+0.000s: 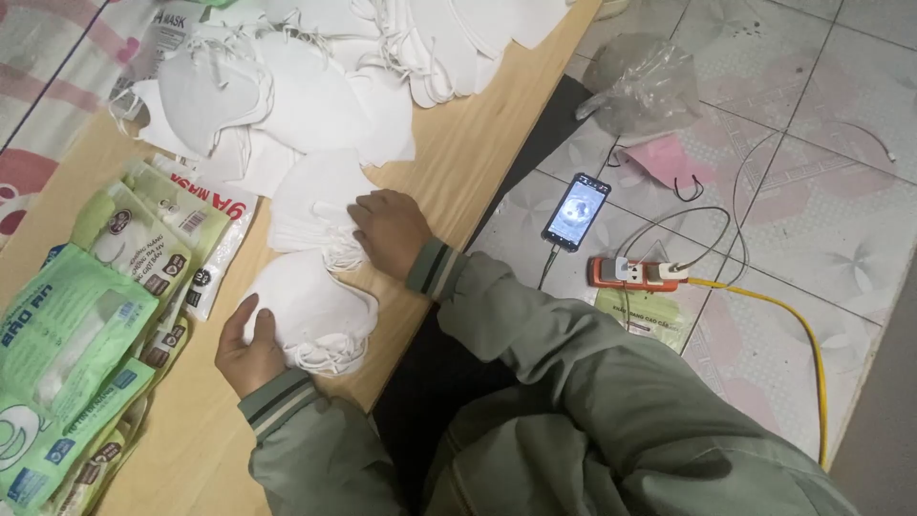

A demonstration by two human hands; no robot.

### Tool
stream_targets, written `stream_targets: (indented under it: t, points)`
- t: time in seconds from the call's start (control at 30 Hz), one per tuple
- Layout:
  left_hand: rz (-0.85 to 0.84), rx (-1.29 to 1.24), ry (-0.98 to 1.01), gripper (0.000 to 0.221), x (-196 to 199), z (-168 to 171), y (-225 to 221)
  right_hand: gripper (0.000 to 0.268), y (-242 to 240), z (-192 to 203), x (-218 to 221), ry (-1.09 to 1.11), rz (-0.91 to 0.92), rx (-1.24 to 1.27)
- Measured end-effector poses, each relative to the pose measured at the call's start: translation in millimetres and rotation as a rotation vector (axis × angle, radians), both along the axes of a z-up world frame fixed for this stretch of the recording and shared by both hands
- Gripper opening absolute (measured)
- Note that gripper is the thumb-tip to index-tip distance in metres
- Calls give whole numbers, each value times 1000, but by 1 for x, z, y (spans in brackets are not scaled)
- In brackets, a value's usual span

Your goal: Sorting and stacking white face masks on a low wooden board while sitting on the floor.

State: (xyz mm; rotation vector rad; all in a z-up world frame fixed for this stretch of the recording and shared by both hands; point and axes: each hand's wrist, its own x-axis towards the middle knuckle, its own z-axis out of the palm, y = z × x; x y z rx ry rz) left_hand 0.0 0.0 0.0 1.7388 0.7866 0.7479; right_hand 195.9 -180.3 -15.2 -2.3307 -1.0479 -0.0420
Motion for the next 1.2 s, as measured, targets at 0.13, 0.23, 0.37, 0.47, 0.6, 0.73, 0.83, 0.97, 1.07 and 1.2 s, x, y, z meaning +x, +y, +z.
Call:
stream_targets:
  t: [0.13,0.23,0.37,0.47,0.6,0.73,0.83,0.97,1.07,1.2]
  points:
    - [9,-34,-25,24,-1,-12,7,34,-5,6,4,12,-2,-1]
    - [25,-53,-35,23,-1,-16,10,30,-7,8,8,6,2,49]
    - [42,-69,-9,23,0,-14,11,24,-14,18,11,66,-23,143]
    - [57,-80,-11,24,0,-15,11,29,-15,23,11,82,-6,124]
    - [94,-134,-48,22,3,-16,11,40,-12,31,10,14,18,-5]
    - [109,-136,-66,23,4,-20,14,37,-8,23,15,14,34,-45]
    - [102,-143,-15,24,4,-20,17,29,-13,24,18,69,42,53]
    - [112,-174,-28,22,7,-18,16,18,-18,38,5,22,148,340]
    - [152,-237,-17,17,8,-15,15,15,-11,40,-18,-76,274,551]
    - [209,-379,60,73,11,42,-16,13,-10,48,-58,12,454,707]
